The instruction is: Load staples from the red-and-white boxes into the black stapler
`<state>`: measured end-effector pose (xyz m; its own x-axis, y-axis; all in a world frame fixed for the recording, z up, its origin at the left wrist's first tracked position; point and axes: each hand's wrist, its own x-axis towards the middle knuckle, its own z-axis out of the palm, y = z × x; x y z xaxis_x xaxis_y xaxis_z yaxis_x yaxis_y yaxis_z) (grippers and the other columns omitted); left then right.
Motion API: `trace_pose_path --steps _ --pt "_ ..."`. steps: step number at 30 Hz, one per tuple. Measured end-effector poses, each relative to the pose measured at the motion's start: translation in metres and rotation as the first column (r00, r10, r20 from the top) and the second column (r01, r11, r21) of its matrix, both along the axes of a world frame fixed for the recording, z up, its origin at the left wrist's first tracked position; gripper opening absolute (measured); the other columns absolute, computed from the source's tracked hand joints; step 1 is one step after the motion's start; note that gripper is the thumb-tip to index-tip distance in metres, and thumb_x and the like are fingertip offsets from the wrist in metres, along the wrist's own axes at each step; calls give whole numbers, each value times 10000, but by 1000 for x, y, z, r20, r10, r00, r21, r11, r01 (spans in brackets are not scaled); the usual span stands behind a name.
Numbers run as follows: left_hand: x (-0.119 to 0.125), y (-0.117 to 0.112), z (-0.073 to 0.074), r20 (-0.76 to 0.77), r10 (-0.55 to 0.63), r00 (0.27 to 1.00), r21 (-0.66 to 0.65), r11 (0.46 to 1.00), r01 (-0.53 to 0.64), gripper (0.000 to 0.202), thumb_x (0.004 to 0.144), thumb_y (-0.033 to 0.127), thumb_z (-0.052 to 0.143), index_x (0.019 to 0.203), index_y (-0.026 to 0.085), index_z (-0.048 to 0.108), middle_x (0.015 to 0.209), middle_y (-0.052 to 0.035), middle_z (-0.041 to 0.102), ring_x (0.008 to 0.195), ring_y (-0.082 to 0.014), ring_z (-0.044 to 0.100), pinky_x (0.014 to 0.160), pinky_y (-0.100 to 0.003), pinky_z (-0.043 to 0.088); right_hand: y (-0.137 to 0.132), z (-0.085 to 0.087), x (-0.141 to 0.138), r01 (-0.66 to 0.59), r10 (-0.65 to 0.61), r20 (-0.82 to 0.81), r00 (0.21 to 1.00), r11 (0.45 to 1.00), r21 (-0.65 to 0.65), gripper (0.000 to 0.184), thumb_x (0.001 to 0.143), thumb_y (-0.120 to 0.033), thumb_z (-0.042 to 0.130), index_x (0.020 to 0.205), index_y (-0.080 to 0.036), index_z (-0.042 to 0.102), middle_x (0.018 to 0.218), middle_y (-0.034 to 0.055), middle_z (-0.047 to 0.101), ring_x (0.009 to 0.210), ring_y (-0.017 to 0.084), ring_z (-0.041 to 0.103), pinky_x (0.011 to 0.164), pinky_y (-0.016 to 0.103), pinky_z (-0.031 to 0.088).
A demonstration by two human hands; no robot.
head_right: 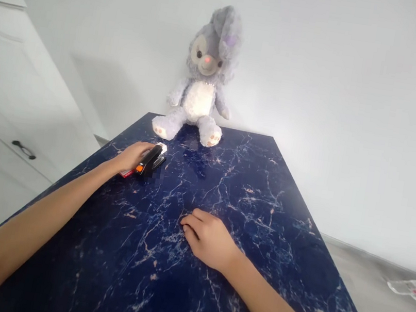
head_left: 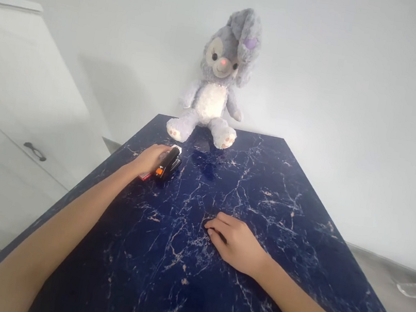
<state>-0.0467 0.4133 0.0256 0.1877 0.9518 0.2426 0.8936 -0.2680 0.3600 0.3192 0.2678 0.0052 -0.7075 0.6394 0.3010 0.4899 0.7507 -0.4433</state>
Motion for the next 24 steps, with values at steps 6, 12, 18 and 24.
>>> trace_pose_path --steps 6,12,18,24 --pt "-14 -9 2 -225 99 969 16 995 -98 508 946 467 492 1393 242 577 1323 -124 661 1183 -355 598 998 -452 449 0 0 1 -8 8 -5 1000 1000 16 237 1019 -191 457 1095 -208 681 932 51 653 808 165 625 711 294 517" --pt "-11 -9 14 -225 239 945 3 970 -244 742 899 425 609 1553 186 355 1285 -192 662 1149 -403 624 953 -494 464 -1 2 1 1 -1 1 1000 1000 7 250 1023 -188 443 1097 -201 681 935 57 656 820 169 634 713 301 529" --pt "27 -31 65 56 236 970 318 917 -241 507 920 381 617 1383 195 524 1249 -118 671 1049 -294 645 980 -459 479 -1 3 0 3 -4 12 1000 1000 21 253 1027 -204 445 1109 -207 683 925 58 655 798 170 639 696 301 522" --pt "88 -56 40 -183 -43 982 263 961 91 348 920 409 609 1200 209 666 1387 -137 559 1343 -400 431 1121 -587 348 -1 3 0 14 -14 24 1000 1000 -5 245 1025 -200 448 1111 -221 676 932 53 647 789 169 628 695 305 511"
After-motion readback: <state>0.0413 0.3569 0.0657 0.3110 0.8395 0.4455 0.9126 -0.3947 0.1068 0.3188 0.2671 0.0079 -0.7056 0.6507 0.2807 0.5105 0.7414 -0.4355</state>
